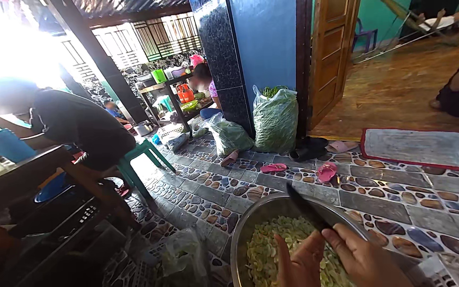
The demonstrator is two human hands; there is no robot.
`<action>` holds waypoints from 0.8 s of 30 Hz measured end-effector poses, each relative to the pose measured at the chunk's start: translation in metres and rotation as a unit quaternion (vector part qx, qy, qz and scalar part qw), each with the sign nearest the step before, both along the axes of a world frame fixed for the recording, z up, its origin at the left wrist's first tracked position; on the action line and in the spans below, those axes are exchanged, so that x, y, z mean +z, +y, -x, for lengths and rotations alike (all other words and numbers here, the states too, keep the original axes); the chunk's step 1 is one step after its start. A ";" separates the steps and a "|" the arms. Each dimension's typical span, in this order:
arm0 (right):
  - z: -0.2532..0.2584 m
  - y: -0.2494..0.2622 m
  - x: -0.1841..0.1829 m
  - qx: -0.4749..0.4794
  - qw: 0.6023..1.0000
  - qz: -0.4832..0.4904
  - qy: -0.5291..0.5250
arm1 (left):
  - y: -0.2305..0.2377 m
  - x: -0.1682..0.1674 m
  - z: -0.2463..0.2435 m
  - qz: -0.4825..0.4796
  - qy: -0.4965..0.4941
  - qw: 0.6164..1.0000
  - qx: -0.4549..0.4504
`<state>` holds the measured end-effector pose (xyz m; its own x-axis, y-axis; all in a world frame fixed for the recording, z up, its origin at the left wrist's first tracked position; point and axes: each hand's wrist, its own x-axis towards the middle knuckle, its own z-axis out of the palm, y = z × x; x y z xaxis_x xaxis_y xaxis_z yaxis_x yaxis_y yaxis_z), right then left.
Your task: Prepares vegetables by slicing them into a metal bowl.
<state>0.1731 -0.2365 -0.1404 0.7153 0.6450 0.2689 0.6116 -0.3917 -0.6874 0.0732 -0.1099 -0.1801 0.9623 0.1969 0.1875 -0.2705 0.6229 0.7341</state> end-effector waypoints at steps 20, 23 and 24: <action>0.033 -0.003 -0.008 0.061 0.998 -0.012 0.023 | 0.003 0.008 -0.001 0.105 -0.024 0.992 -0.061; 0.017 0.000 -0.012 0.013 0.998 -0.006 -0.054 | 0.002 0.009 -0.001 0.159 -0.003 0.986 -0.056; 0.023 0.002 -0.012 0.014 0.997 0.010 -0.072 | 0.003 0.007 -0.001 0.155 -0.011 0.987 -0.051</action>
<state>0.1498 -0.2345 -0.1523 0.6521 0.6699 0.3550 0.7142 -0.3858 -0.5841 0.0747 -0.1071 -0.1736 0.9767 0.1500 0.1538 -0.2078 0.8414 0.4989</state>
